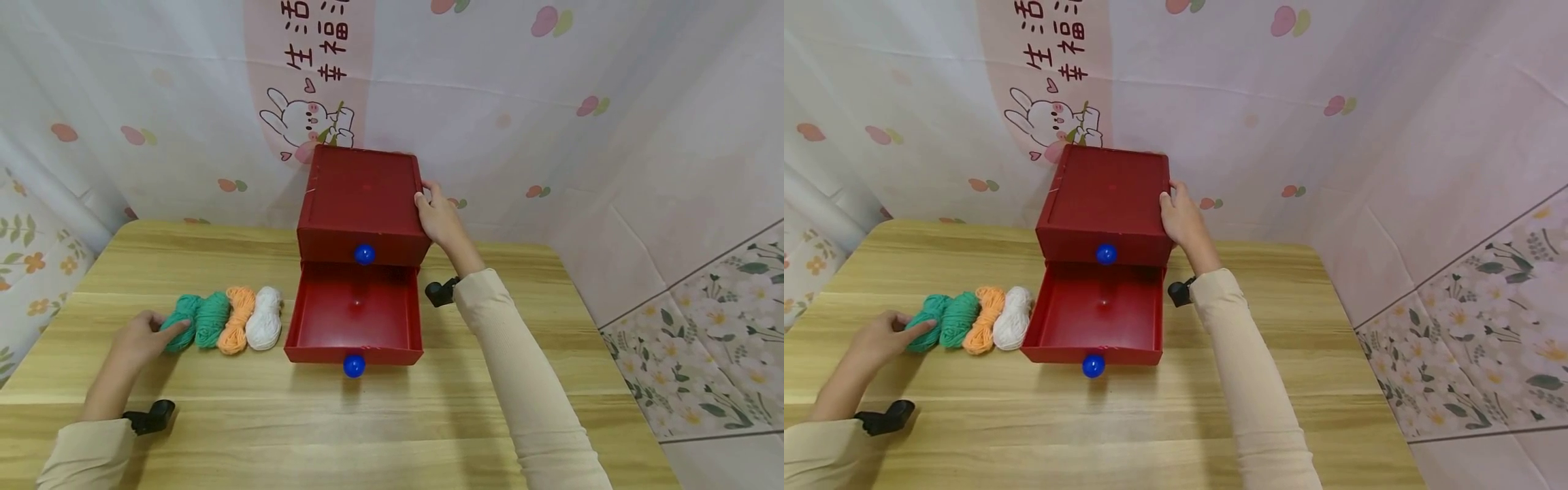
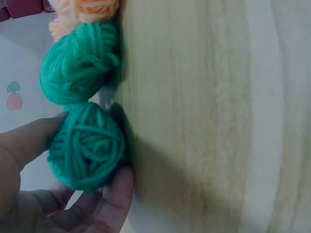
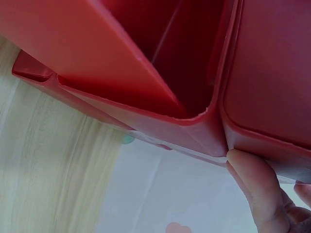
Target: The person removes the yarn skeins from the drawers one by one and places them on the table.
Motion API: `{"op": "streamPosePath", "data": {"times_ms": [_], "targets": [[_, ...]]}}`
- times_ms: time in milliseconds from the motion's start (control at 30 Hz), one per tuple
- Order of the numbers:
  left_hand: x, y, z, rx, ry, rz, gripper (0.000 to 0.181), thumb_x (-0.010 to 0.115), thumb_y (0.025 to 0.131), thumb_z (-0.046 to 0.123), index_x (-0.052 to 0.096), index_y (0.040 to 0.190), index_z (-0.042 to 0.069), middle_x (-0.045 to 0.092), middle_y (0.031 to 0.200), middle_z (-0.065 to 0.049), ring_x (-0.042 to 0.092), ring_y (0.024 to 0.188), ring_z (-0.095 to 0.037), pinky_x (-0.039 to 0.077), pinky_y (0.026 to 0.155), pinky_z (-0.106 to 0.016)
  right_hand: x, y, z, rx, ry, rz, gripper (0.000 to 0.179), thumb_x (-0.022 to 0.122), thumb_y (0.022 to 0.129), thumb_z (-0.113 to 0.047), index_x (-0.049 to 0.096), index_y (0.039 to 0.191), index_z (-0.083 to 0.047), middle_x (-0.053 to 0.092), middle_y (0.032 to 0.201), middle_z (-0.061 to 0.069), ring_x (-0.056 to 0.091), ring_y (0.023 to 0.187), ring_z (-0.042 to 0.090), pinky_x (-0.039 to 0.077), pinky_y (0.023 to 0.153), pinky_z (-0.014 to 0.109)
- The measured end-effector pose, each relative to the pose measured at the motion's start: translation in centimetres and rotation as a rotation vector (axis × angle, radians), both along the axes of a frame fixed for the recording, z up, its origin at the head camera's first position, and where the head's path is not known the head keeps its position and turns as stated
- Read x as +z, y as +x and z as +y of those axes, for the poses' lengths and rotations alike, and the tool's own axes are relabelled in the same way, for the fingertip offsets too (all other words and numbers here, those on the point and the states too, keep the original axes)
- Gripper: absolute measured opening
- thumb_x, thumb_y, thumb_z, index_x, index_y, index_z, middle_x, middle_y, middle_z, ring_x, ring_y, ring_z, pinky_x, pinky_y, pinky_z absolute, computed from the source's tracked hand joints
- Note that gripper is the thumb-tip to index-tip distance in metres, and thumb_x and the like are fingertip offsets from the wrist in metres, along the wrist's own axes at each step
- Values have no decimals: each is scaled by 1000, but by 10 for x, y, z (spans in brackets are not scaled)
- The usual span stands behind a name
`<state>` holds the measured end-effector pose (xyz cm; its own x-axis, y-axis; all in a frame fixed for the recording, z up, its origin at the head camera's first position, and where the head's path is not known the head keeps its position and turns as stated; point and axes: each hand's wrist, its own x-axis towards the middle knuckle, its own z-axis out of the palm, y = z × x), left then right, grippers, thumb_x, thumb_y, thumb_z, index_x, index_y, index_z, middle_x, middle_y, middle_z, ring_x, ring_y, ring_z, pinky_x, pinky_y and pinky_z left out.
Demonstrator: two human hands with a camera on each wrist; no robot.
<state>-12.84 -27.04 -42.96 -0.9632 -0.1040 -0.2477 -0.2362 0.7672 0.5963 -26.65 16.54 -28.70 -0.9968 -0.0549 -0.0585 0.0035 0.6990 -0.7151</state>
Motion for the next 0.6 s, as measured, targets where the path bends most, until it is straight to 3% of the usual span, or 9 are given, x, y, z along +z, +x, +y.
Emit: {"op": "streamPosePath", "data": {"times_ms": [133, 333, 467, 600], "targets": [[-2, -2, 4, 13, -7, 20, 52, 47, 95, 39, 45, 99, -13, 53, 85, -22, 49, 74, -29, 37, 56, -28, -1, 0, 0, 0, -11, 1, 51, 28, 101, -36, 18, 148, -18, 47, 137, 14, 50, 120, 27, 40, 99, 44], [-1, -5, 6, 5, -13, 0, 59, 45, 95, 41, 45, 104, -17, 54, 88, -26, 51, 75, -30, 39, 56, -28, -2, 0, 0, 1, -5, 3, 52, 28, 101, -36, 18, 149, -18, 46, 138, 15, 50, 119, 27, 40, 99, 45], [3, -4, 7, -15, -3, -27, 70, 40, 96, 44, 37, 116, -23, 50, 102, -40, 54, 85, -44, 47, 62, -38, -3, -1, 1, -2, 4, 7, 52, 28, 101, -36, 18, 149, -17, 46, 138, 15, 49, 120, 28, 39, 100, 45], [13, 1, 8, -39, -5, -67, 79, 33, 97, 48, 23, 128, -25, 37, 121, -47, 45, 102, -57, 46, 73, -53, -4, -2, 2, 0, -1, 7, 52, 28, 101, -36, 18, 149, -17, 47, 137, 15, 50, 120, 27, 40, 99, 44]]}}
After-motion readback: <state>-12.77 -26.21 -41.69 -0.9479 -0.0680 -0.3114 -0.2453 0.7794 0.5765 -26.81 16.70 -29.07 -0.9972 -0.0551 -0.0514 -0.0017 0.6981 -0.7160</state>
